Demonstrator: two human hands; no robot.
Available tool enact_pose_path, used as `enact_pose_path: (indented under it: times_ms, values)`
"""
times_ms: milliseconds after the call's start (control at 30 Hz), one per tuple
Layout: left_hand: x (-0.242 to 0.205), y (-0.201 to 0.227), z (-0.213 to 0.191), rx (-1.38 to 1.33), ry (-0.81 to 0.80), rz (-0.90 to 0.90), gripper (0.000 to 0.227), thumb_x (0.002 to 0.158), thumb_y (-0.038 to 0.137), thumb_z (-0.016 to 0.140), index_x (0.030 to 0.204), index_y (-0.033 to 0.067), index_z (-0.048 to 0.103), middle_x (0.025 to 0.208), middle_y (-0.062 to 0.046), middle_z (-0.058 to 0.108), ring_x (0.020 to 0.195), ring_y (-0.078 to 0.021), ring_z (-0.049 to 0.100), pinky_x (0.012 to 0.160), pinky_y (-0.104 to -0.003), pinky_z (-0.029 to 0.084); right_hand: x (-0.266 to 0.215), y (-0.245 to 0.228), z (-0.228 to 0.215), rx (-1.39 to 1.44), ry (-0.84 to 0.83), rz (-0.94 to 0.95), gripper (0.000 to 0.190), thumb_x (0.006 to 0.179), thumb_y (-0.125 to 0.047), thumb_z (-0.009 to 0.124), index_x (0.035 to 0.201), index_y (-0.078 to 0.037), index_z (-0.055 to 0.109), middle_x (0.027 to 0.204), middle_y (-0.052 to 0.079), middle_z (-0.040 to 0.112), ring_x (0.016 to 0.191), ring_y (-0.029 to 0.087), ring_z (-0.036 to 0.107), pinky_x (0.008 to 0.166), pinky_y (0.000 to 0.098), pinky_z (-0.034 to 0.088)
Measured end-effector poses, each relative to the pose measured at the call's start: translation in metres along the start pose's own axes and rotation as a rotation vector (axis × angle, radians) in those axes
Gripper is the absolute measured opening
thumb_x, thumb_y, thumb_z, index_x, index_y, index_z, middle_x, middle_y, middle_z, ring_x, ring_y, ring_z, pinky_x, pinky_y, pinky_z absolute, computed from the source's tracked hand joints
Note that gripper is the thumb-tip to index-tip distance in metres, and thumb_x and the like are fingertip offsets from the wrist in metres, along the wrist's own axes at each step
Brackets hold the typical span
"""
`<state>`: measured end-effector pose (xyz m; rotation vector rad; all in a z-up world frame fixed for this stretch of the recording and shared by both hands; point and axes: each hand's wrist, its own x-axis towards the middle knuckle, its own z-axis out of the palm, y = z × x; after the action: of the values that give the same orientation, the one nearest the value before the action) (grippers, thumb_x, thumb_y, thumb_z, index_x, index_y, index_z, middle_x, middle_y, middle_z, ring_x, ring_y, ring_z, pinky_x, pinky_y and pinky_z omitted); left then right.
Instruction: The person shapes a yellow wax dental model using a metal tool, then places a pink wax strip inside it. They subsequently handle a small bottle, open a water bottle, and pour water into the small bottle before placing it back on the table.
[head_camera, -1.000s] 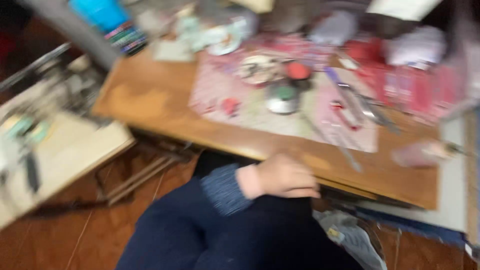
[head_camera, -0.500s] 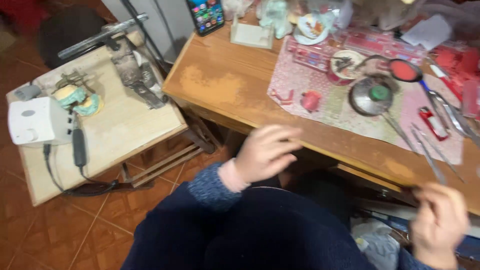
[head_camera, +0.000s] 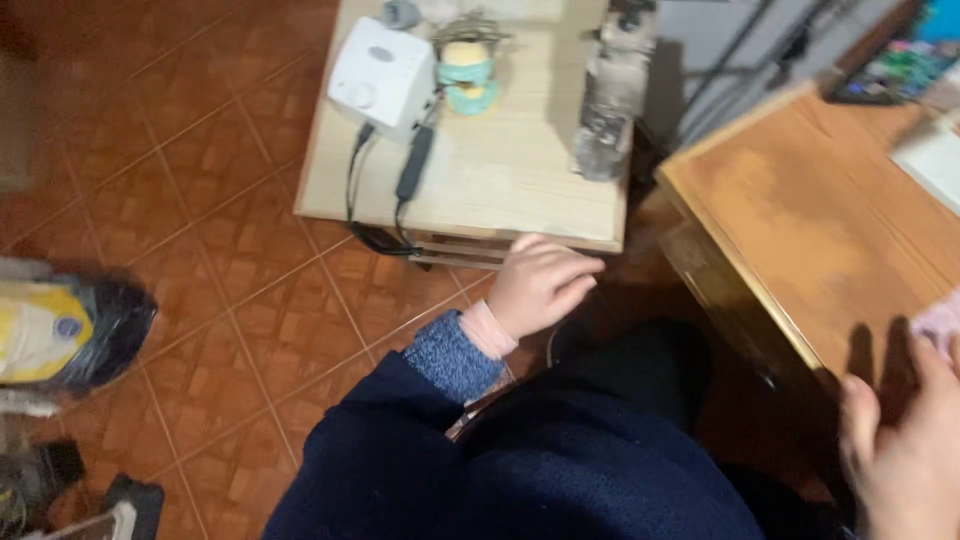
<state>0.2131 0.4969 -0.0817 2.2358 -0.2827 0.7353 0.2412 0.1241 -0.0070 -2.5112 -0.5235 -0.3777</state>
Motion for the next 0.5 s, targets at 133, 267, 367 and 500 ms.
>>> enact_pose_path:
  times_ms: [133, 267, 367, 500]
  values:
    - [0.033, -0.068, -0.045, 0.227, 0.308, -0.092, 0.019, 0.091, 0.010, 0.069, 0.108, 0.0107, 0.077, 0.101, -0.008, 0.075, 0.099, -0.0285, 0.068, 0.092, -0.042, 0.051, 0.004, -0.018, 0.015, 0.654, 0.047, 0.242, 0.055, 0.101, -0.001, 0.039, 0.154, 0.002, 0.027, 0.165, 0.026, 0.029, 0.148, 0.038, 0.041, 0.107, 0.0431, 0.048]
    - [0.093, -0.149, -0.092, 0.563, 0.301, -0.129, 0.065, 0.080, 0.017, 0.080, 0.139, 0.0059, 0.057, 0.129, -0.015, 0.064, 0.119, -0.0327, 0.059, 0.101, -0.045, 0.047, 0.004, -0.024, 0.016, 0.674, 0.127, 0.339, 0.053, 0.101, 0.001, 0.037, 0.153, 0.003, 0.028, 0.162, 0.024, 0.031, 0.146, 0.036, 0.042, 0.107, 0.0412, 0.050]
    - [0.121, -0.178, -0.094, 0.763, 0.190, -0.086, 0.076, 0.070, 0.017, 0.083, 0.141, 0.0098, 0.058, 0.130, -0.014, 0.066, 0.113, -0.0308, 0.058, 0.096, -0.044, 0.044, 0.000, -0.005, 0.011, 0.416, 0.154, 0.229, 0.049, 0.102, 0.005, 0.043, 0.150, 0.009, 0.032, 0.152, 0.029, 0.042, 0.140, 0.039, 0.049, 0.112, 0.0457, 0.047]
    - [0.133, -0.205, -0.091, 0.945, 0.052, 0.034, 0.061, 0.073, 0.018, 0.086, 0.130, 0.0137, 0.067, 0.113, -0.006, 0.071, 0.106, -0.0261, 0.061, 0.096, -0.044, 0.039, -0.001, -0.001, 0.012, 0.191, 0.149, 0.105, 0.046, 0.102, 0.010, 0.049, 0.146, 0.016, 0.037, 0.142, 0.034, 0.051, 0.135, 0.041, 0.054, 0.113, 0.0456, 0.046]
